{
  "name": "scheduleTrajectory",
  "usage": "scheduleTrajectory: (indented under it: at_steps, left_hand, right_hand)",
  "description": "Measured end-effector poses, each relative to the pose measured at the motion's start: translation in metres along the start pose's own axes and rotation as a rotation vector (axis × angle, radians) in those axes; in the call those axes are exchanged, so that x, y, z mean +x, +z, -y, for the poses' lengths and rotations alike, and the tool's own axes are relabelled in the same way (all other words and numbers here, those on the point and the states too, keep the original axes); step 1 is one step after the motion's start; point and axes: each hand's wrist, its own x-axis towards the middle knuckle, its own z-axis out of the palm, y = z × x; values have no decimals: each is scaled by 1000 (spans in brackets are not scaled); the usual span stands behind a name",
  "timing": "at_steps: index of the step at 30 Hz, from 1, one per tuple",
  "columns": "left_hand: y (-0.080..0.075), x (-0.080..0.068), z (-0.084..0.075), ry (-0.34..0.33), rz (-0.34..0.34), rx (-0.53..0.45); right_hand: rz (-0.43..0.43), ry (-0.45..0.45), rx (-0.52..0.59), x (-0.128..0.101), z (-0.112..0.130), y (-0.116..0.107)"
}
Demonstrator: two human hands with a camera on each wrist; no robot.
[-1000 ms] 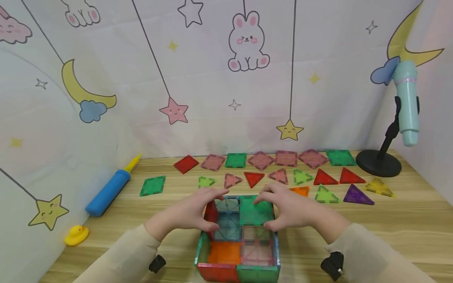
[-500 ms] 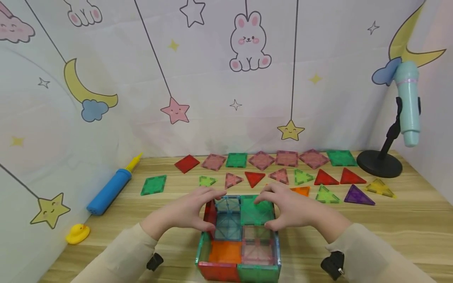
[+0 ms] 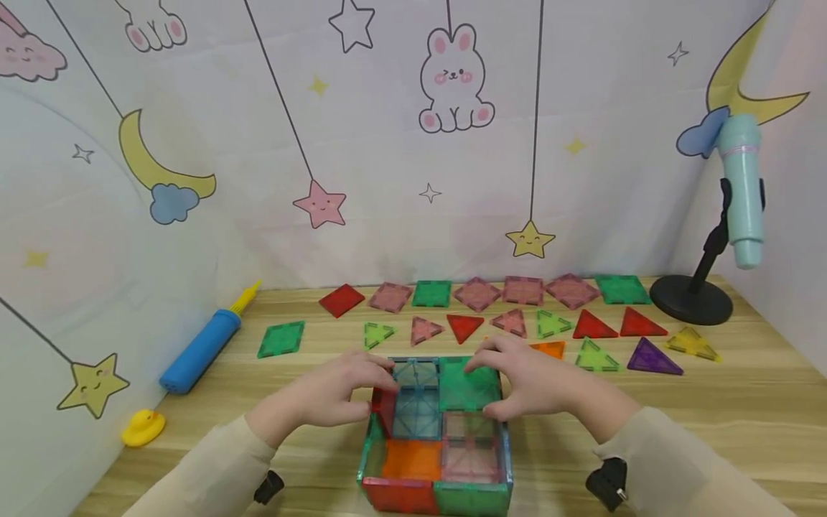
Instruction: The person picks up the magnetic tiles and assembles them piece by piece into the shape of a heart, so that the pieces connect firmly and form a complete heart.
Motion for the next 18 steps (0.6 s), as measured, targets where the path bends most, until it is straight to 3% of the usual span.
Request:
scheduleTrajectory:
  at_steps: [5,10,13,18]
  left_hand:
    - [-2,-5,1,57,11,94]
    - [-9,-2,2,78,69,115]
    - [-14,1,2,46,127,84]
    - [-21,4,3,-37,204,-56]
  right_hand:
    - [1,2,4,0,-1,1]
    - [6,3,16,0,-3,1]
    - [10,6,20,0,-4,1]
    - [4,2,23,0,-5,1]
